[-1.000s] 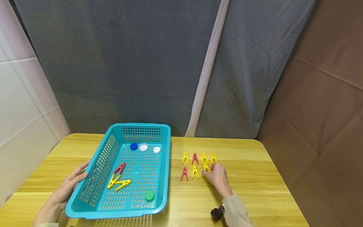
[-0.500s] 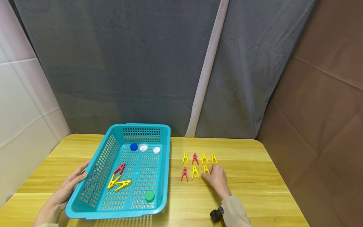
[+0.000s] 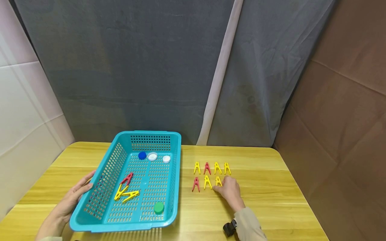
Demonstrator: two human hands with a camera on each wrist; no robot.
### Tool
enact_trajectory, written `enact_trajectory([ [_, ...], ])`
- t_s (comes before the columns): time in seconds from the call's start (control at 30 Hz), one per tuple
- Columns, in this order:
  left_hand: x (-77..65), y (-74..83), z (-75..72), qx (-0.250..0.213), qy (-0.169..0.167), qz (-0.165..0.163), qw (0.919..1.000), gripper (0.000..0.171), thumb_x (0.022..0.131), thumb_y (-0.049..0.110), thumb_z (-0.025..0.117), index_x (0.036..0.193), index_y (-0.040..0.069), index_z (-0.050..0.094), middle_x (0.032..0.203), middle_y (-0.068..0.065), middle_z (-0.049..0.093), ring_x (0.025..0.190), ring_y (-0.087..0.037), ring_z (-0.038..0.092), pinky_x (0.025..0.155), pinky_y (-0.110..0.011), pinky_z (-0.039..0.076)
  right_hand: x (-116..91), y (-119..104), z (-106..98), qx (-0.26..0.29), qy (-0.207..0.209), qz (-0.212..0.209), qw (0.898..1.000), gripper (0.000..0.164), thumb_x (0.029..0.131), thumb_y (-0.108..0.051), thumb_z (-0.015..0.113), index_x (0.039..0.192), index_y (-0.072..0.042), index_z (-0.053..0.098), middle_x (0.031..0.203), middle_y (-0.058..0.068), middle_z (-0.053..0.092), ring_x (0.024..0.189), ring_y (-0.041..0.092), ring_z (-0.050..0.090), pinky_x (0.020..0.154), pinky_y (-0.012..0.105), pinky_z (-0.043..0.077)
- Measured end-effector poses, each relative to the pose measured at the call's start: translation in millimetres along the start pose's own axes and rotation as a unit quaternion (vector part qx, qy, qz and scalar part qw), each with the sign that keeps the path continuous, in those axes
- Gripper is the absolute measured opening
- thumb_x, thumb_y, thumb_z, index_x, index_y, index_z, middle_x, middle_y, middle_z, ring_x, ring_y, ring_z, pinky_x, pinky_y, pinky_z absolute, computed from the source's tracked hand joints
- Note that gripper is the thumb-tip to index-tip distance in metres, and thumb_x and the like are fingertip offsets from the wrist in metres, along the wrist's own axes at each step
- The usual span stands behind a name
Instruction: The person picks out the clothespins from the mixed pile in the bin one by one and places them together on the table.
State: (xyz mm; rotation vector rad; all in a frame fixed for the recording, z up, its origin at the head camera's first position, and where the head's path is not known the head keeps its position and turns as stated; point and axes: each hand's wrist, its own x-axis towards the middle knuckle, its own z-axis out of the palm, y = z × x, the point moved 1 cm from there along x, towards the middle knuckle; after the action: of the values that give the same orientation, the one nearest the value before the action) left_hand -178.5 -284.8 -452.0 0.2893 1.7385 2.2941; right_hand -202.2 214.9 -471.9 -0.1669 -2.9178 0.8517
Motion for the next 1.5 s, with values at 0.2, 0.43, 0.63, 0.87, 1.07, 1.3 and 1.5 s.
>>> enact_trajectory([
  [0.2,0.0,0.3,0.6,-0.003,0.005,-0.005,1.0,0.043,0.101,0.008,0.035,0.125,0.041,0.049,0.114,0.014,0.058,0.099,-0.01,0.061,0.078,-0.033,0.054,0.6,-3.6,-5.0,0.016,0.006,-0.012,1.0,0.04,0.079,-0.031,0.076,0.063,-0.008,0.048,0.053,-0.002,0.039,0.049,0.011,0.034,0.046,0.024,0.03],
  [0.43,0.6,1.2,1.2,0.02,0.023,-0.011,0.9995,0.04,0.101,0.01,0.037,0.124,0.042,0.048,0.113,0.017,0.058,0.099,-0.008,0.06,0.078,-0.031,0.054,6.8,-16.8,-15.3,0.034,0.038,-0.046,0.998,0.025,0.086,-0.021,0.069,0.075,0.0,0.059,0.054,0.001,0.047,0.045,0.01,0.037,0.042,0.025,0.034],
  [0.63,0.1,0.7,1.1,0.011,0.015,-0.004,0.9998,0.042,0.101,0.009,0.037,0.123,0.042,0.05,0.113,0.015,0.059,0.099,-0.009,0.061,0.077,-0.031,0.054,15.3,-37.1,-25.2,0.06,0.043,-0.05,0.996,0.023,0.085,-0.02,0.069,0.078,0.0,0.06,0.057,0.002,0.049,0.045,0.01,0.038,0.042,0.025,0.034],
  [0.87,0.3,0.6,1.4,0.013,0.018,-0.005,0.9997,0.042,0.101,0.009,0.037,0.123,0.042,0.05,0.113,0.015,0.058,0.099,-0.009,0.06,0.078,-0.031,0.054,23.9,-61.0,-29.9,0.083,0.044,-0.053,0.994,0.022,0.086,-0.021,0.069,0.081,-0.001,0.062,0.059,0.003,0.051,0.048,0.012,0.041,0.043,0.024,0.034],
  [1.07,-0.1,0.3,0.9,0.009,0.012,-0.001,0.9999,0.043,0.101,0.008,0.036,0.125,0.041,0.05,0.113,0.015,0.058,0.099,-0.009,0.06,0.078,-0.031,0.054,28.3,-78.7,-29.3,0.107,0.031,-0.058,0.992,0.02,0.086,-0.019,0.069,0.083,-0.001,0.062,0.059,0.003,0.052,0.047,0.011,0.042,0.042,0.021,0.033],
  [1.3,0.3,0.3,0.4,0.003,0.013,-0.005,0.9999,0.043,0.101,0.008,0.036,0.124,0.042,0.05,0.113,0.015,0.059,0.099,-0.009,0.061,0.078,-0.032,0.054,32.0,-100.5,-30.2,0.12,0.023,-0.069,0.99,0.019,0.087,-0.021,0.067,0.086,-0.002,0.062,0.063,0.003,0.055,0.047,0.012,0.045,0.042,0.021,0.037],
  [1.5,0.5,0.2,0.6,0.002,0.014,-0.005,0.9999,0.043,0.101,0.008,0.036,0.124,0.042,0.051,0.113,0.014,0.059,0.099,-0.009,0.061,0.078,-0.031,0.054,35.9,-119.4,-29.4,0.132,0.021,-0.085,0.987,0.019,0.088,-0.021,0.066,0.086,-0.003,0.063,0.066,0.004,0.056,0.051,0.014,0.046,0.043,0.023,0.039],
])
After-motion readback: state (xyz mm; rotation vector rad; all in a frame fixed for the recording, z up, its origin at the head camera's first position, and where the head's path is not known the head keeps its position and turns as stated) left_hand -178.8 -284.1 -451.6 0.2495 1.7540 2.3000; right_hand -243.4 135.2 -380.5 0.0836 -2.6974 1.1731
